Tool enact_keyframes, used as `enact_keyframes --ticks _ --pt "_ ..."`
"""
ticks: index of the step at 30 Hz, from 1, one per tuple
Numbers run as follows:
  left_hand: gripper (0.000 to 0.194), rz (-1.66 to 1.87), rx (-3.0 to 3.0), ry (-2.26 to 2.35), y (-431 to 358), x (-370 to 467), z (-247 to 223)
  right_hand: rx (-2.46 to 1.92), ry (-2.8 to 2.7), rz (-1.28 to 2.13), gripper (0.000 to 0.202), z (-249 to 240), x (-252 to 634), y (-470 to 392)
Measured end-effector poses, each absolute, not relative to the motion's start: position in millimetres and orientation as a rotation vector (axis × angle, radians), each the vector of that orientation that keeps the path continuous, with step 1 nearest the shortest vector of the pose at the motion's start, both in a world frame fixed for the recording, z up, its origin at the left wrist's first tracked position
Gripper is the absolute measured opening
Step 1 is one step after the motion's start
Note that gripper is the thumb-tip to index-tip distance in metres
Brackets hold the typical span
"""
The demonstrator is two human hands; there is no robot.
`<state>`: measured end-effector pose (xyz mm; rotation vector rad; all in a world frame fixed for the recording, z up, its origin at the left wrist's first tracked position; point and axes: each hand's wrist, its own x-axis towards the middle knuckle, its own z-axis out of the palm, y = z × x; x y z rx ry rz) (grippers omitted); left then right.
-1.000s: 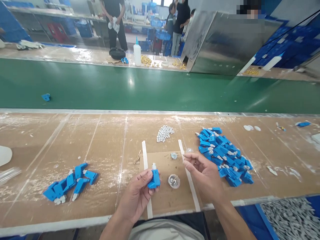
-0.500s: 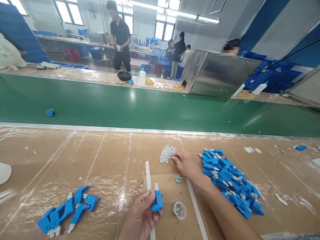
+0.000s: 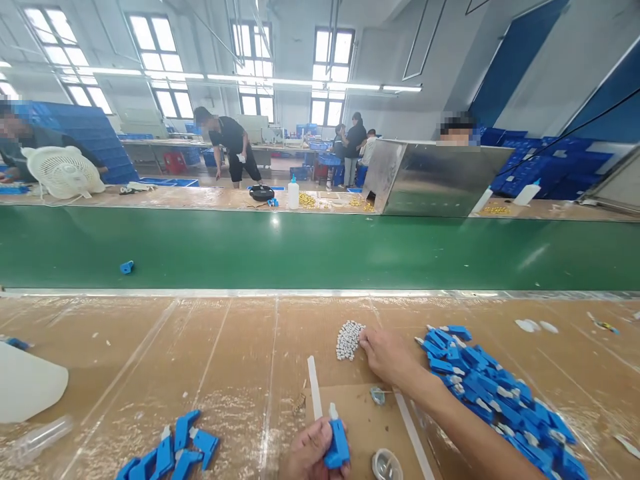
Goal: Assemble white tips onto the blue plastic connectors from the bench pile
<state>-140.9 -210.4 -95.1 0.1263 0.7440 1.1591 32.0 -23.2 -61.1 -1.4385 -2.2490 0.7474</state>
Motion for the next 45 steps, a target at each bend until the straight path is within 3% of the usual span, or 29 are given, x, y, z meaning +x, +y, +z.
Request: enact_keyframes --ticks 7,12,14,21,28,45 --pt "0.028 1.332 0.194 0.800 -208.4 -126.8 -36.0 -1.187 -1.749 1.415 0.046 -19.2 56.2 -72.3" --pt "0.027 1.283 0.397 0.801 -199.4 -112.5 -5.3 -0.922 -1.231 1.914 0.031 11.4 55.5 -128.6" --pt "0.028 1.257 0.475 0.791 -198.9 -108.3 1.4 -0.860 -1.149 1.971 0.028 17.9 54.3 -142.0" --pt "0.030 1.216 0.480 0.819 -204.4 -101.2 12.0 -0.921 -1.383 1.736 0.021 22.7 59.1 -161.7" --pt "0.032 1.037 0.132 0.838 -207.1 -101.9 17.3 -0.655 -2.050 0.936 0.013 27.6 71.6 -157.3" --pt "0.021 0.941 0.130 0.805 -207.2 -103.6 21.1 -0.496 -2.379 0.593 0.022 34.8 87.0 -152.3"
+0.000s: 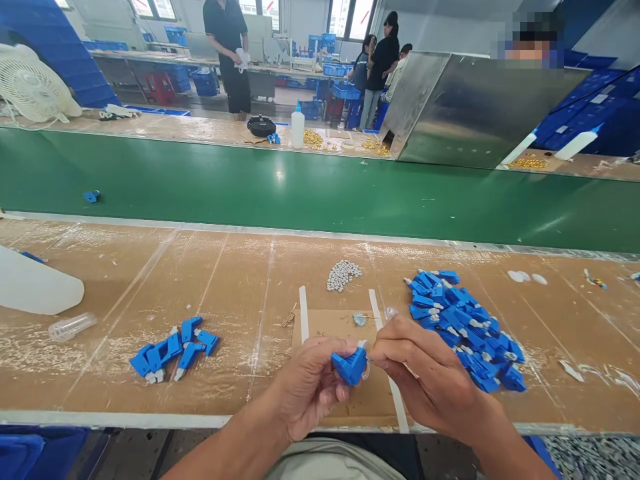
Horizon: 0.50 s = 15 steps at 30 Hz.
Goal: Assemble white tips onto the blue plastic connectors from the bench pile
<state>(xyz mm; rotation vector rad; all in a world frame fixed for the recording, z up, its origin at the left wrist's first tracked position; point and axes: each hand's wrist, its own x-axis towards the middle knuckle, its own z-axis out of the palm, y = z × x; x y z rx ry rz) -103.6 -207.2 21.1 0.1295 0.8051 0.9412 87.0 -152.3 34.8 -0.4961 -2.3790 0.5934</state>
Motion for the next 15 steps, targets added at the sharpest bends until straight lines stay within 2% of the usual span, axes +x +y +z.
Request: enact_keyframes --ticks 15 --pt "0.022 0.955 0.080 0.800 -204.9 -103.2 9.0 -0.466 -2.343 0.643 0.025 21.7 85.4 -152.1"
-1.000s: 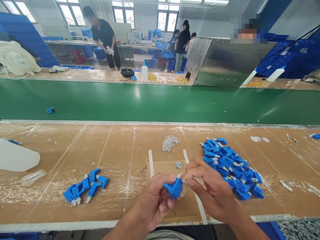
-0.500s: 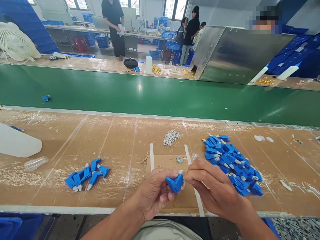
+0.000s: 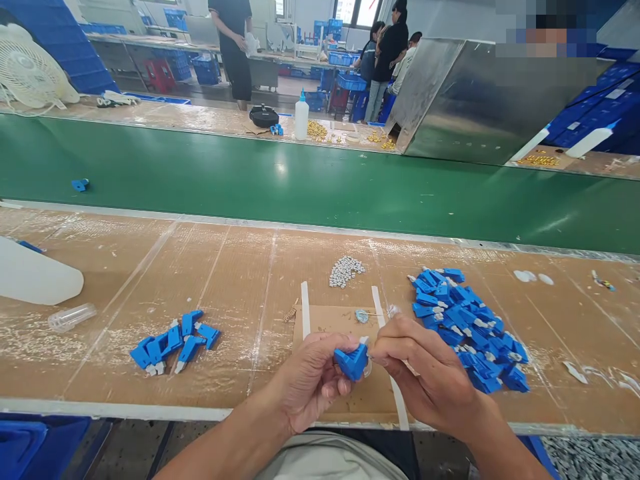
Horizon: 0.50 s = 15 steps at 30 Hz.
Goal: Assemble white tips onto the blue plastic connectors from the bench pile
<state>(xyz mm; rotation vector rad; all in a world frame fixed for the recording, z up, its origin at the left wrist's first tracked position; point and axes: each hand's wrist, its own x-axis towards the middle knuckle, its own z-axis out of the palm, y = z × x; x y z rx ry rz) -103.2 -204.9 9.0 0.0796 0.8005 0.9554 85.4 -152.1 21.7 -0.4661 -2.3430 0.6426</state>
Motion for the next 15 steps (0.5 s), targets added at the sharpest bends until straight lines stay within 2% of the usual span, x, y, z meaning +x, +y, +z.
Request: enact_keyframes --ticks 6,15 --pt "0.018 0.922 0.059 0.799 -203.4 -103.7 10.3 -0.469 -2.421 0.552 0.025 21.6 85.9 -150.0" --pt "0.014 0.879 0.038 0.785 -200.3 -106.0 -1.2 -0.370 -2.613 0.198 0.034 21.4 88.3 -147.9"
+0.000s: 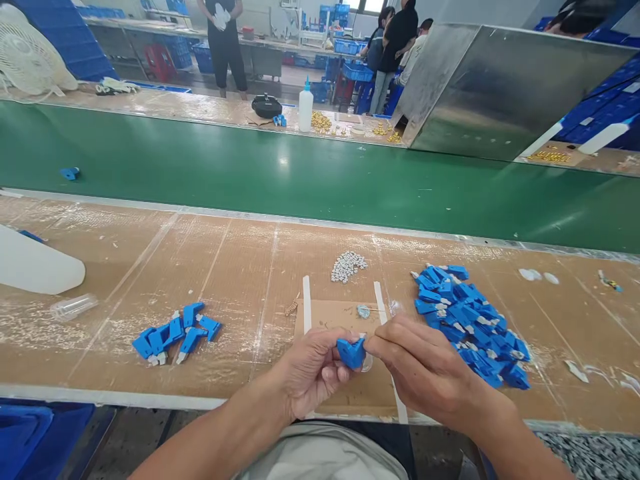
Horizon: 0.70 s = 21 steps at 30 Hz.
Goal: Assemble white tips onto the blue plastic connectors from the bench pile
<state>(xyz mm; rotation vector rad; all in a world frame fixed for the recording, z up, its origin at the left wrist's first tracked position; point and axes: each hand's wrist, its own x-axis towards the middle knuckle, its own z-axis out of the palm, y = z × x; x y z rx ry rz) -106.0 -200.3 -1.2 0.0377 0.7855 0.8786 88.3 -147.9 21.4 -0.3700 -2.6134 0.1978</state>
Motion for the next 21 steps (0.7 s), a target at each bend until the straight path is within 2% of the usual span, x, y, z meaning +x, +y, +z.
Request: enact_keyframes --ticks 2,9,18,21 --pt "0.016 0.890 0.107 0.818 -200.8 -106.4 -1.3 -0.384 -2.593 0.319 0.033 19.6 88.8 -146.8" --pt "0.029 0.875 0.533 0.811 -205.3 -110.6 12.5 -0.502 -2.077 1.206 0.012 16.1 89.8 -141.0" --pt "0.029 0.870 0.908 0.831 -204.5 -115.0 25.6 -0.789 -1.594 1.850 0.029 12.4 83.9 -142.5" --pt "0.031 0.826 0.968 0.870 -192.5 -116.3 24.4 -0.907 -1.506 1.876 0.036 5.7 83.3 -140.7"
